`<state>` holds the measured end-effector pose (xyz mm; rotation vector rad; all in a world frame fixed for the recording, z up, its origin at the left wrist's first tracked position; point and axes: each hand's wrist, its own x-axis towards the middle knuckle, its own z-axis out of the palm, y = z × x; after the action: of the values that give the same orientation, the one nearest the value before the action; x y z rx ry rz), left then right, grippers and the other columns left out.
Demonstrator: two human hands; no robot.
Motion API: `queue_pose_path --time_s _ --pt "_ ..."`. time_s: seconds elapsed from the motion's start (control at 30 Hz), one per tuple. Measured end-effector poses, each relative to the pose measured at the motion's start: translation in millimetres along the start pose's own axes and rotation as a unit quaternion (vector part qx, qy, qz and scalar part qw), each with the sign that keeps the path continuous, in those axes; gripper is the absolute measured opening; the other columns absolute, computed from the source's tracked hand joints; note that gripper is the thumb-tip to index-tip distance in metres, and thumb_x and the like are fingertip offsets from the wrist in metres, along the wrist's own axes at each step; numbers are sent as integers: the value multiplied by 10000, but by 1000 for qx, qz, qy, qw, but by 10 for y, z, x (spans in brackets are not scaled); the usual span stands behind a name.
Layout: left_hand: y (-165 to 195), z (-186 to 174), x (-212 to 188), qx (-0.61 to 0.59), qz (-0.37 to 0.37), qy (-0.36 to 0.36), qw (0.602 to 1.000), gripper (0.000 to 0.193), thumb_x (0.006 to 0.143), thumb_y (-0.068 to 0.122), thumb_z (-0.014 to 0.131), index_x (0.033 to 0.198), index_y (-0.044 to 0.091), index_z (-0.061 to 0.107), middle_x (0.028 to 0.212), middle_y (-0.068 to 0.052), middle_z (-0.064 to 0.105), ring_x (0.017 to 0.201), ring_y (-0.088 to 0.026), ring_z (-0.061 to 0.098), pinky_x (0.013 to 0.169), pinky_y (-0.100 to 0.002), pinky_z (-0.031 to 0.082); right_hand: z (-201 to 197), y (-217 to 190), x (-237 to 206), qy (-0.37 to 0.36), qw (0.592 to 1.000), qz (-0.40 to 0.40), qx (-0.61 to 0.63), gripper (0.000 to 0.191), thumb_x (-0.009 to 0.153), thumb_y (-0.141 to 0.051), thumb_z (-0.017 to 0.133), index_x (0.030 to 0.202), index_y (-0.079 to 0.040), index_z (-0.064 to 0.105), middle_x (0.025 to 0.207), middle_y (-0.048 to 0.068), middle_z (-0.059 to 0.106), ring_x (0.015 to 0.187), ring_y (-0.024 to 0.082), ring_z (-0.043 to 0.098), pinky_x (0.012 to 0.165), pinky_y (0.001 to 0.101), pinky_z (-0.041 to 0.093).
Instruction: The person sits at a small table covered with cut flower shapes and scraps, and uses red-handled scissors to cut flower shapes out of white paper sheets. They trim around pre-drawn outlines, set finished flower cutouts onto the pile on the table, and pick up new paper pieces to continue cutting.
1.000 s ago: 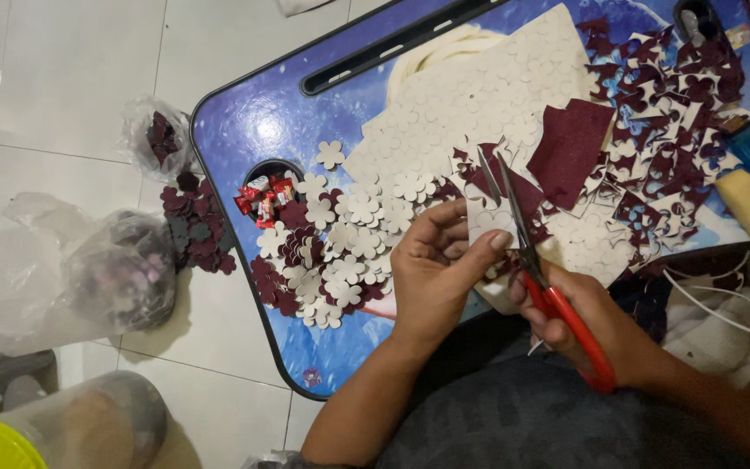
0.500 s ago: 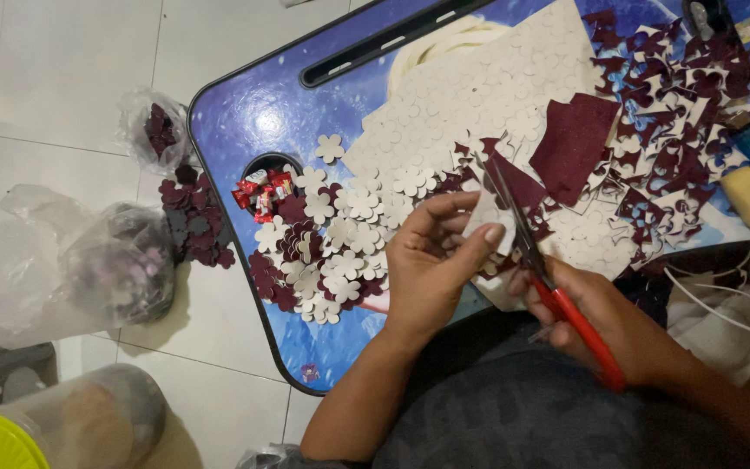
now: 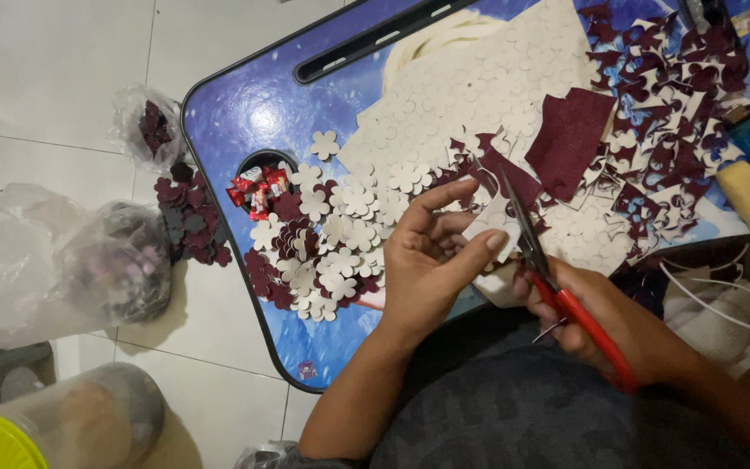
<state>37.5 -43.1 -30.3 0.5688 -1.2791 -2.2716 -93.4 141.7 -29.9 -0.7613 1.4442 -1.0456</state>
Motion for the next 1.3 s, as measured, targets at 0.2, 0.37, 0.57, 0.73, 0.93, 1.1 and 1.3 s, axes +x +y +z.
queue_pose_path --time_s 0.2,0.37,0.57,0.73,0.93,1.1,1.3 --pt "37 -3 11 4 -6 0 1000 544 928 -39 749 1427 -51 532 1003 -117 745 817 -103 691 721 -219 567 -31 42 0 -21 1000 -2 3 992 706 -909 543 1189 -43 513 800 12 499 671 107 472 575 261 430" --pt "73 -21 20 -5 -17 26 1000 547 915 -57 743 1419 -59 529 1005 -121 723 831 -115 696 724 -238 599 -58 16 -14 -18 999 -2 -39 946 731 -907 508 1132 -52 552 781 -8 497 693 99 425 582 262 442" --pt "95 -30 18 8 -5 31 999 550 914 -56 734 1420 -56 518 1041 -130 721 876 -124 712 749 -244 611 -68 -65 -1 -19 997 33 -68 856 710 -822 612 1097 -59 571 700 -1 517 629 111 459 547 285 451" --pt "95 -45 42 21 19 42 999 548 916 -59 750 1421 -65 537 1013 -119 707 884 -124 703 758 -235 596 -76 -57 -4 -15 992 114 -53 887 628 -832 680 1089 -81 578 690 3 463 576 137 452 506 321 412" --pt "91 -62 44 20 31 50 998 528 920 -54 751 1403 -59 538 1007 -115 714 902 -130 716 776 -228 590 -88 24 -17 -19 995 63 -68 900 604 -883 595 1025 -88 575 698 -18 441 616 114 429 519 300 411" --pt "77 -70 56 22 38 55 998 531 916 -60 760 1401 -53 543 1008 -118 717 902 -137 720 776 -234 598 -117 38 -18 -24 991 100 -84 707 627 -641 784 1030 -99 576 682 -1 497 632 132 437 536 309 427" --pt "74 -84 63 18 51 64 996 528 915 -78 754 1399 -58 544 1000 -118 708 911 -154 732 815 -264 630 -143 92 -21 -18 987 113 -111 484 585 -172 826 1002 -106 590 714 10 591 674 129 549 591 307 518"
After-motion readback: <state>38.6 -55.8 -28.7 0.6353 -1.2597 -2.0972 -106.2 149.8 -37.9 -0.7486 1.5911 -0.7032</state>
